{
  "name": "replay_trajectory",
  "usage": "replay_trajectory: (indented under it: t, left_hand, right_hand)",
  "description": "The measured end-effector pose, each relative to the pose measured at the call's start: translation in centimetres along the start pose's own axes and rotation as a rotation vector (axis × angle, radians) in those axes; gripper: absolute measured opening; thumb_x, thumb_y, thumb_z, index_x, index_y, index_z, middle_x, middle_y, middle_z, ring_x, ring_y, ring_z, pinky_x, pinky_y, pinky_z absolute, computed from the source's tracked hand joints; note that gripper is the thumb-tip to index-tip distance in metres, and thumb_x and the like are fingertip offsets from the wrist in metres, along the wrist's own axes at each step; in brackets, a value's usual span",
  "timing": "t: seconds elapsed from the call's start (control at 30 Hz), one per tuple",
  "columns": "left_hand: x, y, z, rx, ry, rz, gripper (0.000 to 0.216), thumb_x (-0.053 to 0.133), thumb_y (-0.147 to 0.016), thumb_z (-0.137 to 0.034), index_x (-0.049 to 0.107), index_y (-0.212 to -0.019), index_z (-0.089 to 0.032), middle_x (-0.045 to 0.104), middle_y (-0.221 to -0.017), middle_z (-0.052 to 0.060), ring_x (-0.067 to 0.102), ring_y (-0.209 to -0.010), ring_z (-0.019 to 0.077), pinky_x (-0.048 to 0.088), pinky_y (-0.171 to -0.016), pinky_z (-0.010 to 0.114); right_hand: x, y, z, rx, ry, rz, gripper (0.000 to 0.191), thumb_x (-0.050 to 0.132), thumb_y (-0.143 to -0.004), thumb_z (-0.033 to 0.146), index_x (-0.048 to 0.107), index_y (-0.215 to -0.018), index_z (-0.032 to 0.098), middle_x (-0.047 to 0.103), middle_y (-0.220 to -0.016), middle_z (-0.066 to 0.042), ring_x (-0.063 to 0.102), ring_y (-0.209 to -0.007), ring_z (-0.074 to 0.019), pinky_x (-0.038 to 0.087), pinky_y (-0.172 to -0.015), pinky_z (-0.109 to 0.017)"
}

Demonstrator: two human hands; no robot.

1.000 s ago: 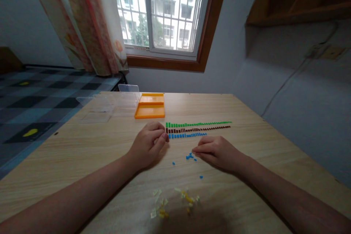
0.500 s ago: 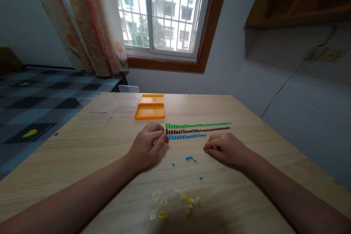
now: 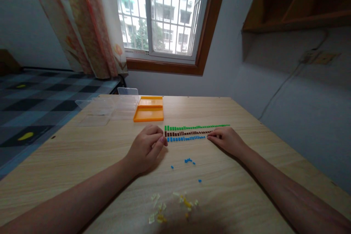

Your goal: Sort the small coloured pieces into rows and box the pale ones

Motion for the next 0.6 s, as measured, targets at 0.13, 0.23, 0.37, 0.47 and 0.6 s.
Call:
replay_trajectory:
  t: [0.13,0.23,0.37,0.47,0.6]
  left_hand:
    - [-0.04,0.01,-0.03,0.001,0.003,0.010,0.039,0.043,-0.103,-0.026,0.070,-0.076,-0.019,0.061,-0.080,0.005,0.057,-0.078,0.0197,0.045,-0.074,0.035]
    - [-0.06,0.01,-0.08,0.012,-0.003,0.002,0.039,0.043,-0.103,-0.025,0.070,-0.075,-0.018,0.061,-0.079,0.004,0.057,-0.078,0.0193,0.045,-0.073,0.034]
    - [-0.06,-0.05,-0.16,0.014,-0.009,-0.003,0.038,0.044,-0.102,-0.025,0.070,-0.074,-0.018,0.061,-0.079,0.004,0.057,-0.077,0.0189,0.044,-0.073,0.034]
    - [-0.13,-0.16,-0.34,0.018,-0.010,0.001,0.038,0.044,-0.102,-0.024,0.070,-0.074,-0.018,0.061,-0.078,0.004,0.058,-0.076,0.0190,0.045,-0.072,0.033]
    - [-0.18,-0.20,-0.44,0.024,-0.008,-0.007,0.037,0.045,-0.101,-0.023,0.070,-0.074,-0.018,0.061,-0.078,0.004,0.058,-0.076,0.0193,0.045,-0.072,0.033]
  right_hand:
    - [-0.07,0.18,-0.19,-0.013,-0.025,0.003,0.017,0.066,-0.095,0.030,0.082,-0.095,0.023,0.078,-0.094,-0.004,0.071,-0.082,-0.0167,0.051,-0.076,-0.027]
    - [-0.22,0.43,-0.37,-0.029,-0.043,0.008,0.018,0.065,-0.096,0.030,0.082,-0.098,0.022,0.078,-0.096,-0.004,0.071,-0.084,-0.0164,0.052,-0.077,-0.027]
    - [-0.24,0.52,-0.32,-0.048,-0.058,0.002,0.018,0.065,-0.095,0.028,0.081,-0.100,0.021,0.077,-0.095,-0.004,0.070,-0.083,-0.0160,0.052,-0.077,-0.026]
    - [-0.13,0.41,-0.07,-0.055,-0.058,-0.003,0.019,0.064,-0.095,0.026,0.082,-0.098,0.021,0.077,-0.094,-0.005,0.070,-0.082,-0.0160,0.051,-0.076,-0.026]
    - [0.02,0.25,0.20,-0.056,-0.057,-0.009,0.019,0.064,-0.094,0.026,0.082,-0.097,0.021,0.077,-0.091,-0.005,0.069,-0.077,-0.0158,0.051,-0.073,-0.026]
Point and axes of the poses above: each hand's wrist, its own y-axis away from the middle knuckle, its own x-axis out of the palm, z = x × y, the point moved 3 cm from there along -y, towards the middle knuckle
